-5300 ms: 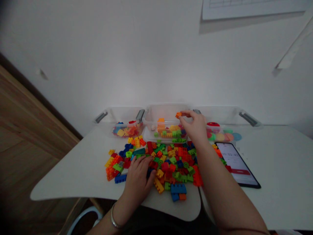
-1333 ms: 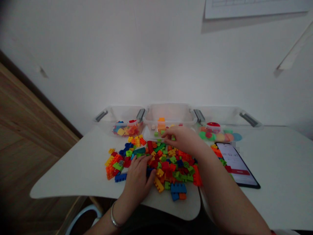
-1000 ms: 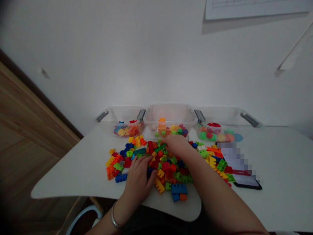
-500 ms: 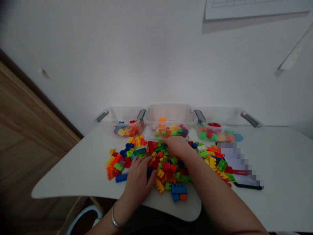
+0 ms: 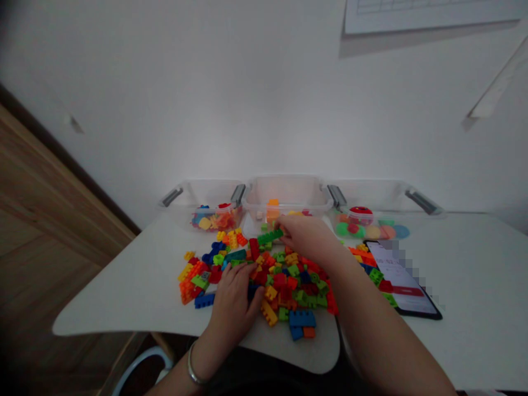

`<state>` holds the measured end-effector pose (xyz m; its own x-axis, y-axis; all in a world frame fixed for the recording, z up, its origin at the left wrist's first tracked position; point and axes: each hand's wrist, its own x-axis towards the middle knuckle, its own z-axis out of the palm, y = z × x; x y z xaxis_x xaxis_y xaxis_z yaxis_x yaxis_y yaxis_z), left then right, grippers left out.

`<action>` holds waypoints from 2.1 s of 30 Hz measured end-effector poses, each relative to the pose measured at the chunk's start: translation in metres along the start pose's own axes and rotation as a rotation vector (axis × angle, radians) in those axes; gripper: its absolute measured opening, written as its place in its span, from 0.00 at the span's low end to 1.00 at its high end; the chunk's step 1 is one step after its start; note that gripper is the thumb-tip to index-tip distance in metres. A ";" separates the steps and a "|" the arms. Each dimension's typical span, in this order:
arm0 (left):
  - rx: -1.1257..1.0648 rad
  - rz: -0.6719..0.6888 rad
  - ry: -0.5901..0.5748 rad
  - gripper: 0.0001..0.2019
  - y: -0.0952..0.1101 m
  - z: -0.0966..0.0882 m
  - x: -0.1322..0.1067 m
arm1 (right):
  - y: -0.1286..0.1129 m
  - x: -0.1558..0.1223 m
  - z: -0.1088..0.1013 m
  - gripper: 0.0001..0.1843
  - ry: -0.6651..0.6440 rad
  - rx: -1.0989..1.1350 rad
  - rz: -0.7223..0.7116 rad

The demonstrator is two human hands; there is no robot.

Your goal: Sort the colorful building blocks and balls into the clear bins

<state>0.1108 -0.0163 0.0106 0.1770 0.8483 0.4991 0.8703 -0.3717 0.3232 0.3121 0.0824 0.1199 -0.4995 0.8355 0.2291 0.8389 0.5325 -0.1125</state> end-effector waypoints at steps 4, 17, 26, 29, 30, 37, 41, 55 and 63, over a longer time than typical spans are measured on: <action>-0.006 0.002 0.012 0.18 0.000 0.001 0.000 | 0.007 -0.009 -0.017 0.12 0.310 0.135 0.061; 0.007 0.017 0.021 0.18 -0.001 0.000 0.001 | 0.043 0.009 0.013 0.14 0.732 0.315 0.287; 0.009 0.011 0.013 0.18 0.000 0.000 0.001 | 0.050 0.014 0.019 0.15 0.599 0.245 0.359; 0.012 0.016 0.008 0.18 0.000 0.000 0.001 | 0.051 0.014 0.020 0.14 0.559 0.244 0.344; 0.015 0.017 0.006 0.19 0.000 0.001 0.001 | 0.051 0.015 0.020 0.14 0.549 0.241 0.334; 0.014 0.013 -0.001 0.19 -0.001 0.001 0.001 | 0.035 0.002 -0.004 0.11 0.727 0.174 0.223; 0.009 0.017 0.010 0.19 -0.001 0.000 0.001 | 0.020 -0.008 -0.022 0.09 0.549 0.208 0.108; 0.033 0.030 0.028 0.19 -0.001 0.002 0.000 | 0.012 0.006 0.014 0.17 -0.389 -0.050 0.091; 0.032 0.031 0.034 0.19 -0.001 0.003 -0.001 | 0.006 0.009 0.030 0.17 -0.400 -0.113 0.142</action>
<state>0.1111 -0.0154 0.0075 0.1891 0.8230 0.5356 0.8790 -0.3850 0.2812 0.3062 0.0974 0.0918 -0.4032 0.8980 -0.1760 0.9125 0.4090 -0.0038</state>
